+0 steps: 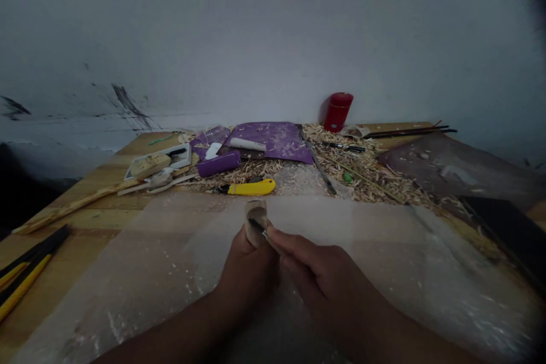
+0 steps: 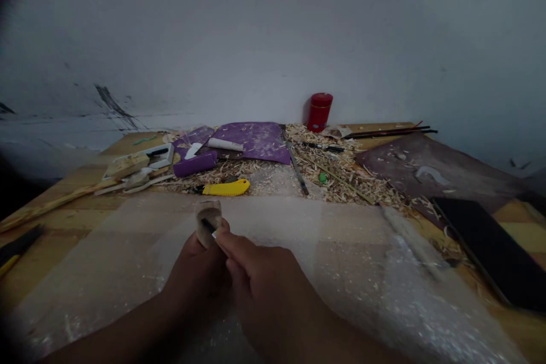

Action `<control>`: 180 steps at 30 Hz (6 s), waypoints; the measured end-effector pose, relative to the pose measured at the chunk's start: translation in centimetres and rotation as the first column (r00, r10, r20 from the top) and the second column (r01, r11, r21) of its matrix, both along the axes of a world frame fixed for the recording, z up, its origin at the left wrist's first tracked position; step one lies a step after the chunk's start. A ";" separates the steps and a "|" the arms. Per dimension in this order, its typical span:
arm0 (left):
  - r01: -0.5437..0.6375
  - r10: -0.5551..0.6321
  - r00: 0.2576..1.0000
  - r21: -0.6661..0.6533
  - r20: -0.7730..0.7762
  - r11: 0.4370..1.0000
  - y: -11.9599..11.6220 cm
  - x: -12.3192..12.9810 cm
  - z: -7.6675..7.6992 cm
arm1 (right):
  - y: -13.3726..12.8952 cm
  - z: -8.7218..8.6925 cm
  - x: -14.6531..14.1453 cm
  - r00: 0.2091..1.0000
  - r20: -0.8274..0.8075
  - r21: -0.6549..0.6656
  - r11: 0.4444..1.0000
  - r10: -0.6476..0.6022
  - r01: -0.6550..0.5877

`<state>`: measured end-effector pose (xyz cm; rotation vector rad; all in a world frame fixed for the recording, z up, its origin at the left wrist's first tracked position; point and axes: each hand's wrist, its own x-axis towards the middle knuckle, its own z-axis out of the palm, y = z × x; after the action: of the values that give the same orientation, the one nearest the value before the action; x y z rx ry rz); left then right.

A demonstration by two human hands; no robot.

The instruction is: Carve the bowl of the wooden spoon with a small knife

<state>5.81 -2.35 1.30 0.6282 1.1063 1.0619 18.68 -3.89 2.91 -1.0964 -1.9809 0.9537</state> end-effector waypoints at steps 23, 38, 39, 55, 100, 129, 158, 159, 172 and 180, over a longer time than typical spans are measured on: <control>-0.022 0.027 0.992 0.039 -0.122 0.999 0.2 -0.5 -0.5 | -0.3 -0.3 0.1 0.998 0.068 0.028 0.999 0.019 -0.021; 0.057 -0.056 0.998 0.041 -0.035 0.998 0.1 -0.3 -0.2 | 0.0 0.6 -0.6 0.964 -0.253 -0.242 0.970 -0.085 0.022; 0.063 -0.063 0.998 0.035 0.001 0.997 0.1 -0.3 -0.1 | 0.1 0.6 -0.5 0.961 -0.263 -0.250 0.968 -0.089 0.021; 0.252 -0.250 0.965 -0.009 0.076 0.968 0.8 -1.4 -1.1 | 0.4 2.0 2.0 0.982 0.140 -0.058 0.991 0.125 -0.118; -0.009 0.009 0.999 0.003 -0.038 1.000 0.2 -0.5 -0.6 | 0.1 -0.1 -0.7 1.000 -0.007 -0.034 0.999 0.008 -0.008; -0.012 0.018 0.993 0.051 -0.118 0.999 0.3 -0.8 -0.5 | -0.1 -0.4 -0.2 0.999 0.019 0.010 0.999 0.036 -0.036; 0.106 -0.104 0.994 0.028 -0.042 0.994 0.7 -1.2 -0.8 | 0.2 1.5 1.0 0.996 -0.022 -0.182 0.979 0.085 -0.088; 0.095 -0.094 0.994 0.028 -0.063 0.995 0.6 -1.0 -0.8 | 0.2 1.4 1.1 0.996 0.009 -0.177 0.980 0.092 -0.089; -0.030 0.038 0.995 0.087 -0.095 0.996 0.2 -1.0 -0.8 | -0.3 -1.0 -0.5 0.993 0.116 0.131 0.991 0.015 -0.030; -0.006 0.028 0.988 0.143 -0.152 0.990 0.5 -1.2 -0.7 | 0.0 -0.8 -0.9 0.996 -0.089 -0.011 1.000 0.001 -0.002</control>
<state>4.61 -1.82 0.62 0.8264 1.1772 1.1287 17.81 -3.88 2.09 -1.0403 -1.9067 0.9982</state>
